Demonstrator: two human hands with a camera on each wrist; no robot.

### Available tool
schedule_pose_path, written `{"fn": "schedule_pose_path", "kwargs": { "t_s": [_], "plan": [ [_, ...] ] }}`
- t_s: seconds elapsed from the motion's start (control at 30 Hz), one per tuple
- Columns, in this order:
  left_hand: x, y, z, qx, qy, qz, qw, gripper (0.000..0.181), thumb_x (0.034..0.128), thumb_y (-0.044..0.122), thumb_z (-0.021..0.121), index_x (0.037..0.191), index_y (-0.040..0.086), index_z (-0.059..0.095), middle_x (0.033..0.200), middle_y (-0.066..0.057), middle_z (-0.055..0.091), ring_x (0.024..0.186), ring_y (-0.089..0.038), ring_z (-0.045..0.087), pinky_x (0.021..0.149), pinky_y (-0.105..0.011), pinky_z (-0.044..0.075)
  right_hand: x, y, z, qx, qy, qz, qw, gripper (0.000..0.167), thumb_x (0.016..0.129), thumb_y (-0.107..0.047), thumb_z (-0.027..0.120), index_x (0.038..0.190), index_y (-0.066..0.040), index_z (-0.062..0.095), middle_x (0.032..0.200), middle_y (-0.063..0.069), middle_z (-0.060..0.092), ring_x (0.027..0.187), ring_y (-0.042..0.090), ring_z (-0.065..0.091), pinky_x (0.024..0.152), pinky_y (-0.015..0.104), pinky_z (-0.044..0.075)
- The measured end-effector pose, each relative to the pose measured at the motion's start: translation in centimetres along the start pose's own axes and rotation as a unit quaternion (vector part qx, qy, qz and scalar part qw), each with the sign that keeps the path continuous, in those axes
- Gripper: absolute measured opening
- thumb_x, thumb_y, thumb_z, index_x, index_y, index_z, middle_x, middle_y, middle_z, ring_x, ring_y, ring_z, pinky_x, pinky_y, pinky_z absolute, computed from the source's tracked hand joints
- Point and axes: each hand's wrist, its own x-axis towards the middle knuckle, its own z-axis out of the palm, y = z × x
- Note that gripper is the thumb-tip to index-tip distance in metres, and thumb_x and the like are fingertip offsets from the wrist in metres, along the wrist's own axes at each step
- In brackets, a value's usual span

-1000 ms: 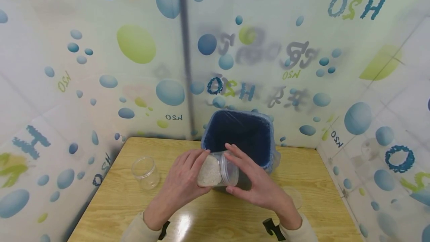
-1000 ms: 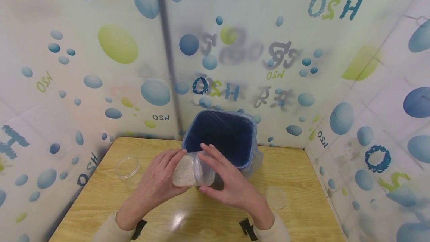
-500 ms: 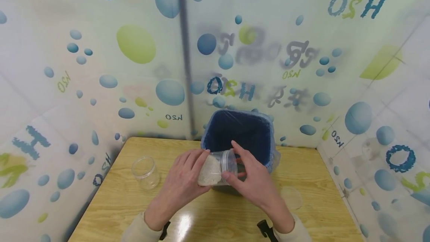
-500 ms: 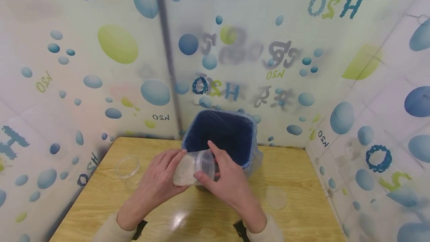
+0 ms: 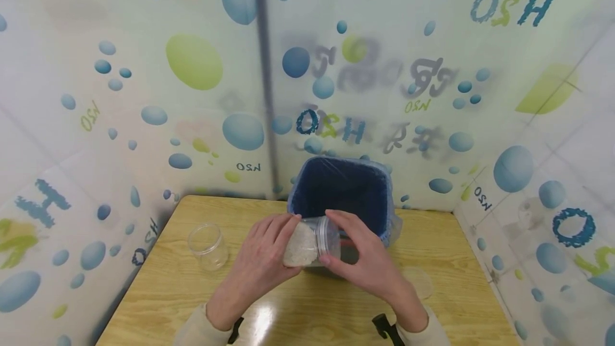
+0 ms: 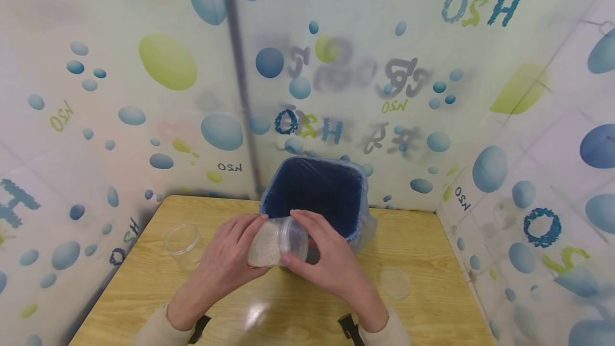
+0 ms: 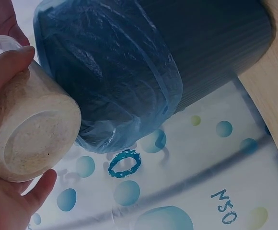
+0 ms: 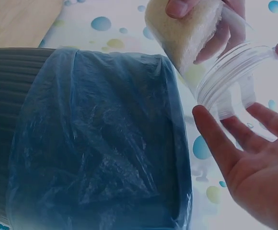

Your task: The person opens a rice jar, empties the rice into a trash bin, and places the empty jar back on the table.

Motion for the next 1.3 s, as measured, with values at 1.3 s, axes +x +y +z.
{"fn": "schedule_pose_path", "kwargs": {
  "t_s": [1.3],
  "plan": [
    [-0.1, 0.0, 0.1, -0.039, 0.005, -0.023, 0.9989, 0.099, 0.0566, 0.04, 0.099, 0.139, 0.004, 0.057, 0.126, -0.012, 0.062, 0.11, -0.031, 0.062, 0.092, -0.049, 0.054, 0.4, -0.7, 0.6, -0.112, 0.069, -0.002, 0.9913, 0.068, 0.101, -0.055, 0.059, 0.16, -0.026, 0.04, 0.152, 0.004, 0.051, 0.122, 0.021, 0.062, 0.081, 0.033, 0.062]
  ]
}}
